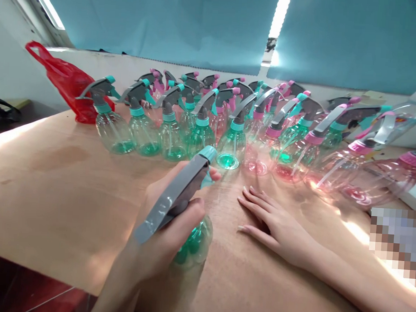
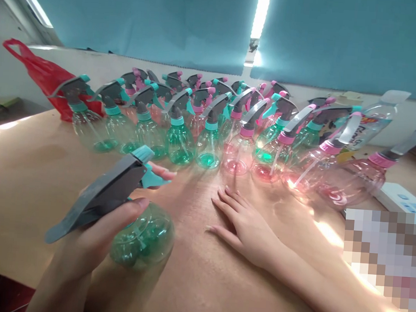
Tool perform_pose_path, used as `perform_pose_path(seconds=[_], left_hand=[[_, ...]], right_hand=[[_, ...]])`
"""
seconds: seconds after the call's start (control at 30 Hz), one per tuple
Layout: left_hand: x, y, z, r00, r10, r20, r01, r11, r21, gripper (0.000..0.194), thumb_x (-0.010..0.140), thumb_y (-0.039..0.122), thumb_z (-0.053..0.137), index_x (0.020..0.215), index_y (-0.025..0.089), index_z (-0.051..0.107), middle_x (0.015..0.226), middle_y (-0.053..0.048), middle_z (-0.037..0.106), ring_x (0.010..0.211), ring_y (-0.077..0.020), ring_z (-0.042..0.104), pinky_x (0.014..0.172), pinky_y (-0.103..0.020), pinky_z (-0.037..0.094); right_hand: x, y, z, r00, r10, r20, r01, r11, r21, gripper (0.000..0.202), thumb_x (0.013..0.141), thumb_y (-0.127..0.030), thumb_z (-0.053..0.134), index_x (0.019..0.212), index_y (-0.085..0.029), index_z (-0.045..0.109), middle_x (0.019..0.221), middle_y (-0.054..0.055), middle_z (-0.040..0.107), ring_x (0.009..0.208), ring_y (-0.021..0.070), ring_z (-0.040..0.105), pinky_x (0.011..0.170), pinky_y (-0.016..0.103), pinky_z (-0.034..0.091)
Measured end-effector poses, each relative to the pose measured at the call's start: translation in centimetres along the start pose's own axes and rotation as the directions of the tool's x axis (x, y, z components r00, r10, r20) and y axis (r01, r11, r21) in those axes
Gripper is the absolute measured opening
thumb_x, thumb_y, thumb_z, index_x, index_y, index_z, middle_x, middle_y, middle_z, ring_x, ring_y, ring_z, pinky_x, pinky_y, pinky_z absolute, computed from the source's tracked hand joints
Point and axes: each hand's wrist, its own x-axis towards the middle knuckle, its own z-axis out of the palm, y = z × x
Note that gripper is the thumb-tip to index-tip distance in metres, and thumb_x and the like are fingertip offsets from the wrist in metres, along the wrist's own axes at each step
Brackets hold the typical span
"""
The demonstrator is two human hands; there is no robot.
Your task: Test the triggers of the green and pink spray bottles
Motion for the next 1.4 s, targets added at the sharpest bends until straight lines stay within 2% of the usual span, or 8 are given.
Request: perform_pose_path(seconds=[0.1, 0.2, 0.3, 0.43, 0.7, 1.0, 1.23, 1.4], left_hand=[[-0.20, -0.41, -0.16, 1.000, 0.003, 0.007, -0.002, 0.999, -0.045, 0.036, 0.084, 0.029, 0.059, 0.119, 0.028, 0.065, 0.100, -0.003, 0.076, 0.097, -0.0250, 0.070, 0.089, -0.039, 0.058], [-0.26, -0.50, -0.28, 1.000, -0.016, 0.002, 0.016, 0.999, -0.032, 0.040, 0.085, 0.032, 0.061, 0.124, 0.028, 0.064, 0.111, -0.005, 0.075, 0.107, -0.0273, 0.069, 0.093, -0.041, 0.057], [-0.23, -0.38, -0.32, 1.000, -0.013, 0.005, 0.013, 1.000, -0.021, 0.041, 0.084, 0.032, 0.062, 0.124, 0.029, 0.065, 0.117, -0.004, 0.074, 0.108, -0.0274, 0.068, 0.094, -0.041, 0.058], [-0.20, -0.32, -0.33, 1.000, 0.001, -0.005, -0.001, 1.000, -0.010, 0.041, 0.084, 0.031, 0.063, 0.125, 0.029, 0.065, 0.121, -0.004, 0.072, 0.107, -0.0265, 0.069, 0.093, -0.040, 0.059], [-0.16, -0.49, -0.18, 0.999, 0.028, -0.017, -0.028, 1.000, -0.012, 0.039, 0.085, 0.031, 0.064, 0.124, 0.029, 0.066, 0.121, -0.003, 0.072, 0.111, -0.0271, 0.068, 0.094, -0.038, 0.059], [-0.12, -0.52, -0.26, 1.000, 0.023, -0.014, -0.023, 1.000, -0.007, 0.041, 0.085, 0.032, 0.064, 0.126, 0.028, 0.065, 0.122, -0.004, 0.072, 0.118, -0.0298, 0.065, 0.093, -0.038, 0.060], [-0.22, -0.54, -0.37, 1.000, 0.009, -0.004, -0.009, 1.000, -0.009, 0.042, 0.086, 0.033, 0.065, 0.128, 0.028, 0.063, 0.128, -0.003, 0.069, 0.104, -0.0255, 0.071, 0.091, -0.034, 0.061], [-0.21, -0.71, -0.33, 0.999, 0.034, -0.006, -0.034, 0.999, -0.007, 0.042, 0.086, 0.032, 0.065, 0.128, 0.027, 0.064, 0.130, -0.003, 0.068, 0.116, -0.0276, 0.066, 0.092, -0.031, 0.061]], right_hand=[[-0.01, 0.01, 0.01, 1.000, 0.004, -0.003, -0.004, 1.000, -0.001, 0.062, 0.095, -0.052, 0.054, 0.150, -0.025, 0.043, 0.154, 0.011, 0.042, 0.143, 0.0342, 0.035, 0.115, 0.060, 0.032], [0.00, 0.06, -0.05, 1.000, 0.008, 0.009, -0.008, 1.000, -0.009, 0.062, 0.096, -0.053, 0.052, 0.149, -0.023, 0.043, 0.154, 0.011, 0.041, 0.144, 0.0339, 0.034, 0.115, 0.059, 0.032], [0.03, 0.09, -0.14, 1.000, 0.012, 0.024, -0.012, 1.000, -0.012, 0.062, 0.096, -0.054, 0.051, 0.149, -0.021, 0.044, 0.154, 0.012, 0.041, 0.144, 0.0337, 0.034, 0.115, 0.059, 0.032], [0.06, 0.07, -0.20, 1.000, 0.014, 0.006, -0.015, 1.000, 0.012, 0.060, 0.096, -0.052, 0.053, 0.149, -0.026, 0.043, 0.153, 0.010, 0.043, 0.143, 0.0333, 0.035, 0.115, 0.059, 0.032], [0.11, 0.07, -0.19, 1.000, 0.011, -0.003, -0.011, 1.000, 0.019, 0.060, 0.096, -0.051, 0.054, 0.149, -0.027, 0.043, 0.153, 0.010, 0.044, 0.143, 0.0330, 0.036, 0.115, 0.059, 0.033], [0.27, -0.04, -0.26, 1.000, 0.004, 0.004, -0.004, 1.000, 0.010, 0.058, 0.096, -0.052, 0.053, 0.147, -0.025, 0.047, 0.151, 0.011, 0.046, 0.142, 0.0330, 0.037, 0.114, 0.059, 0.034], [0.27, -0.11, -0.25, 1.000, 0.013, 0.008, -0.013, 1.000, 0.004, 0.058, 0.096, -0.053, 0.052, 0.146, -0.022, 0.049, 0.151, 0.012, 0.046, 0.142, 0.0332, 0.038, 0.115, 0.057, 0.034], [0.28, -0.11, -0.28, 1.000, 0.008, 0.008, -0.008, 1.000, 0.001, 0.059, 0.096, -0.053, 0.052, 0.146, -0.021, 0.048, 0.151, 0.012, 0.046, 0.142, 0.0329, 0.037, 0.115, 0.058, 0.034]])
